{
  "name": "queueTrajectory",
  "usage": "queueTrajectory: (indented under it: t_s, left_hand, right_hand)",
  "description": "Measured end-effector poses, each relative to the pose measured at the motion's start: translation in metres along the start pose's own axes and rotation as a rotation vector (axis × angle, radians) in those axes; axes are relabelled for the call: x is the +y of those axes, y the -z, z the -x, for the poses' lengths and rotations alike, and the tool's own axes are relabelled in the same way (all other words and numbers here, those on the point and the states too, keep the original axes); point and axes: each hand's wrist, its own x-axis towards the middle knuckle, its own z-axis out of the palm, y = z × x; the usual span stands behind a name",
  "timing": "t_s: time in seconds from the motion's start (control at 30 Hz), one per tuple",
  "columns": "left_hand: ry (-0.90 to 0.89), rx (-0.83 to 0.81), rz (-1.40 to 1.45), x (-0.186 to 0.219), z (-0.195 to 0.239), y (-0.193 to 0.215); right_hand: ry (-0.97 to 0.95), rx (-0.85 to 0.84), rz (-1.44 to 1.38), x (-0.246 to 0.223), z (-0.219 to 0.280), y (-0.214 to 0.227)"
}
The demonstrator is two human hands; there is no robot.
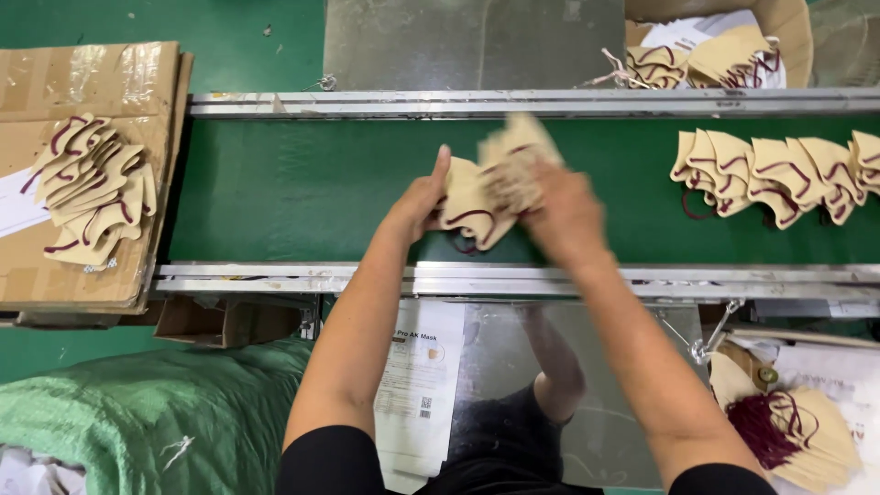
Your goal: Packing protective masks into individual plastic sleeves at a manufacturing conveyor belt.
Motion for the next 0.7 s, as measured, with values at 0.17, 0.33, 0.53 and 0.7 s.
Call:
queueTrajectory:
  t_s: [0.17,0.33,0.53,0.7]
  left_hand:
    - [-0.593,-0.075,-0.412,0.012,0.026,-0.038]
    - [-0.885,-0.182,-0.795,0.057,0.093,-0.063]
    - [-0.921,-0.017,-0.921,0.041,0.111,-0.069]
    - [-0.749,-0.017,-1.146,0.021,0.100,-0.054]
  right_hand:
    - [0.288,-0.043,-0.211,0.039,0.014,-0.013]
    - [0.252,0.182,-0.710,0.072,0.002,0.015]
    - [0.407,0.221,-0.568,0.017,0.005,-0.001]
    - [0.291,0.029,-0.588,0.028,0.000,-0.019]
